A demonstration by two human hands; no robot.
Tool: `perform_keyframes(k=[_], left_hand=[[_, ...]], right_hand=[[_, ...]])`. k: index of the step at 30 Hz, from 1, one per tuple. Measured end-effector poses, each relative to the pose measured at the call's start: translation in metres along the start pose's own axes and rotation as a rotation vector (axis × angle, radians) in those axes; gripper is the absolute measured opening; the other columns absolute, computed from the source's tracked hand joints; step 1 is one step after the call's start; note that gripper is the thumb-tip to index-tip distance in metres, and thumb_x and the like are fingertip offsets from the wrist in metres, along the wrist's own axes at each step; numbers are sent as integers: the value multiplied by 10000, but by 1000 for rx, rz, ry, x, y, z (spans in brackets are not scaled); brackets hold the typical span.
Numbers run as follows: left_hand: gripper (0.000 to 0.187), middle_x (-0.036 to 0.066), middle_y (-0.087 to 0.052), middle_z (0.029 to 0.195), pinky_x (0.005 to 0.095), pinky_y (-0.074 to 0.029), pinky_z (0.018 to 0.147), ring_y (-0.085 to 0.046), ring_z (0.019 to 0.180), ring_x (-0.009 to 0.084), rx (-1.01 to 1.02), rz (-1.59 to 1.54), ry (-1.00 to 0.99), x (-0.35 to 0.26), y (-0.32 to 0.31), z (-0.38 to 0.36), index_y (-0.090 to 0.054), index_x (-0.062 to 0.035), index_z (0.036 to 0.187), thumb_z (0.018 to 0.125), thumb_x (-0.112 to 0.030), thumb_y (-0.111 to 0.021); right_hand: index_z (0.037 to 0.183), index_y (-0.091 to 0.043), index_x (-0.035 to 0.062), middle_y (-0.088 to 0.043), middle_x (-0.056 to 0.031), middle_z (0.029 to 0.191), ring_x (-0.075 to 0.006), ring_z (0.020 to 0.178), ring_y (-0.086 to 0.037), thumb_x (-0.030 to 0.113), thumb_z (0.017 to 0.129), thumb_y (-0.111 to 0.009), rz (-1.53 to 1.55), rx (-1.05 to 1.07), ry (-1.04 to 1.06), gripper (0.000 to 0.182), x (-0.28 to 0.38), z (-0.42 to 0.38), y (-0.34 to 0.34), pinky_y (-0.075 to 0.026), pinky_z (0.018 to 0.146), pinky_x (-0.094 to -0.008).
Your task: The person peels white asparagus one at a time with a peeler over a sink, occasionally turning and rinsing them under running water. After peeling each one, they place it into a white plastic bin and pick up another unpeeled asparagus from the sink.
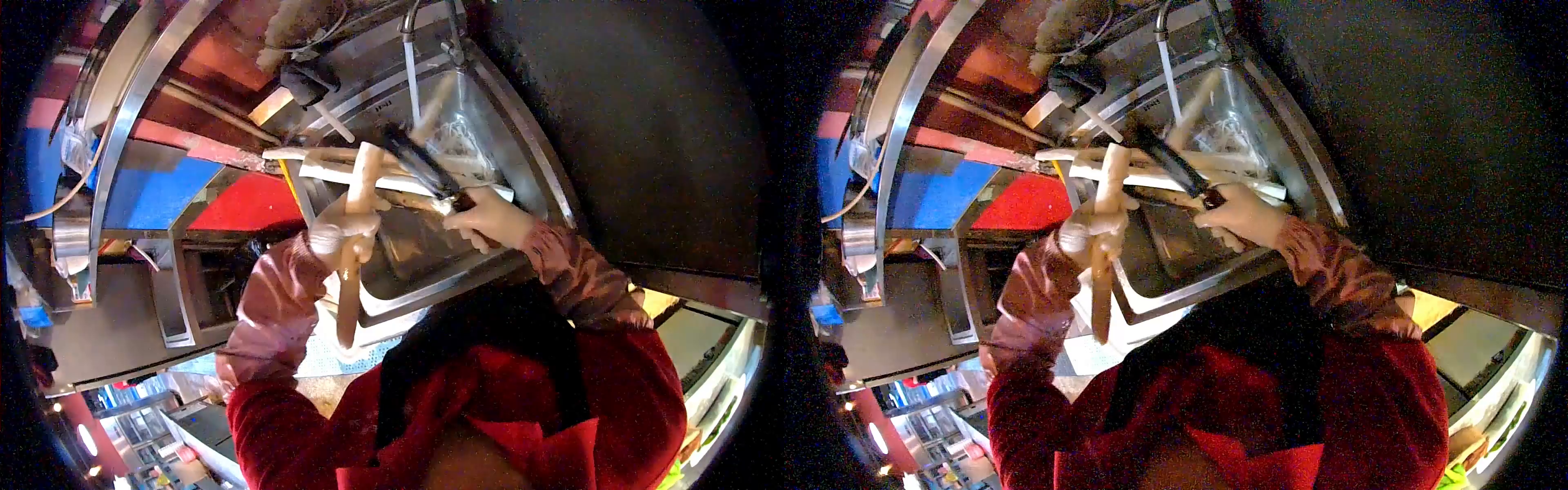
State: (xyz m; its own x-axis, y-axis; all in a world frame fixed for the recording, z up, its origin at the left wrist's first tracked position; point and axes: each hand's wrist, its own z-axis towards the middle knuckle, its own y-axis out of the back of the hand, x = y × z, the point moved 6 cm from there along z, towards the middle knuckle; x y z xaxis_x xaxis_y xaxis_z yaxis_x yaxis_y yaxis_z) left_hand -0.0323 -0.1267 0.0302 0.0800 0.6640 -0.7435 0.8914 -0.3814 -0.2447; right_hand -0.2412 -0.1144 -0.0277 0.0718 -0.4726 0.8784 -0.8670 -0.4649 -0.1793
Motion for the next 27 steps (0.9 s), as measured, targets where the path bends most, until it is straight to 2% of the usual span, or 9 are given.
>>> perform_keyframes(k=[5, 7, 9, 14, 18, 19, 23, 24, 27], left_hand=[[274, 6, -527, 693, 286, -460, 531, -508, 549, 125, 254, -258, 20, 11, 10, 91, -538, -39, 1008, 795, -173, -645], [272, 22, -559, 723, 292, -477, 547, -544, 589, 141, 141, -306, 5, 0, 9, 123, -557, -21, 1002, 806, -193, -632], [282, 45, -556, 714, 309, -479, 536, -545, 592, 151, 67, -176, 9, -1, -23, 108, -568, 0, 1001, 827, -220, -597], [178, -24, -430, 583, 233, -364, 476, -411, 469, 92, 404, -577, 182, 58, -25, 120, -502, -68, 817, 897, -227, -492], [449, -18, -447, 633, 230, -420, 362, -452, 448, 77, 280, -399, -45, 42, -33, 76, -453, 15, 1197, 825, -175, -618], [449, -18, -447, 633, 230, -420, 362, -452, 448, 77, 270, -407, -46, 41, -34, 69, -453, 15, 1197, 825, -175, -618], [507, -3, -490, 719, 253, -456, 428, -473, 485, 83, 169, -423, -62, 49, -15, 76, -472, 0, 1164, 851, -376, -604], [481, -2, -495, 727, 251, -454, 425, -480, 487, 82, 232, -567, -79, 55, -13, 80, -479, -27, 1166, 876, -402, -557], [409, 0, -488, 732, 246, -441, 409, -477, 477, 77, 629, -1013, -126, 51, -20, 88, -490, -127, 1185, 942, -445, -407]], right_hand=[[875, -558, -9, -529, -35, 594, -121, 376, -470, 173, 802, -639, 70, -206, 15, 212, -3, -9, 44, -357, 371, -264], [876, -561, -15, -572, -59, 646, -150, 446, -533, 202, 767, -671, -113, -390, -13, 267, -21, 3, 72, -434, 417, -301], [956, -578, 38, -630, -134, 738, -283, 708, -624, 223, 751, -665, -664, -601, 113, 290, -13, 6, 83, -484, 635, -399], [932, -548, 84, -610, -169, 727, -345, 683, -615, 218, 819, -573, -1023, -504, 450, 177, -13, 35, 48, -484, 628, -458], [861, -562, 43, -578, -161, 616, -323, 556, -589, 408, 802, -621, -988, -671, 527, 375, -7, 72, 112, -466, 519, -441], [831, -575, 37, -583, -149, 616, -315, 547, -588, 404, 785, -643, -853, -569, 237, 376, 6, 65, 124, -453, 492, -431], [895, -580, 52, -601, -125, 654, -261, 555, -596, 307, 754, -664, -954, -621, 398, 303, -10, 77, 106, -458, 516, -419], [968, -564, 70, -606, -130, 678, -270, 549, -590, 284, 763, -651, -1005, -521, 310, 309, -11, 76, 83, -456, 505, -417], [1007, -534, 92, -603, -122, 679, -273, 546, -593, 259, 791, -614, -1172, -522, 690, 285, -12, 76, 36, -453, 495, -425]])
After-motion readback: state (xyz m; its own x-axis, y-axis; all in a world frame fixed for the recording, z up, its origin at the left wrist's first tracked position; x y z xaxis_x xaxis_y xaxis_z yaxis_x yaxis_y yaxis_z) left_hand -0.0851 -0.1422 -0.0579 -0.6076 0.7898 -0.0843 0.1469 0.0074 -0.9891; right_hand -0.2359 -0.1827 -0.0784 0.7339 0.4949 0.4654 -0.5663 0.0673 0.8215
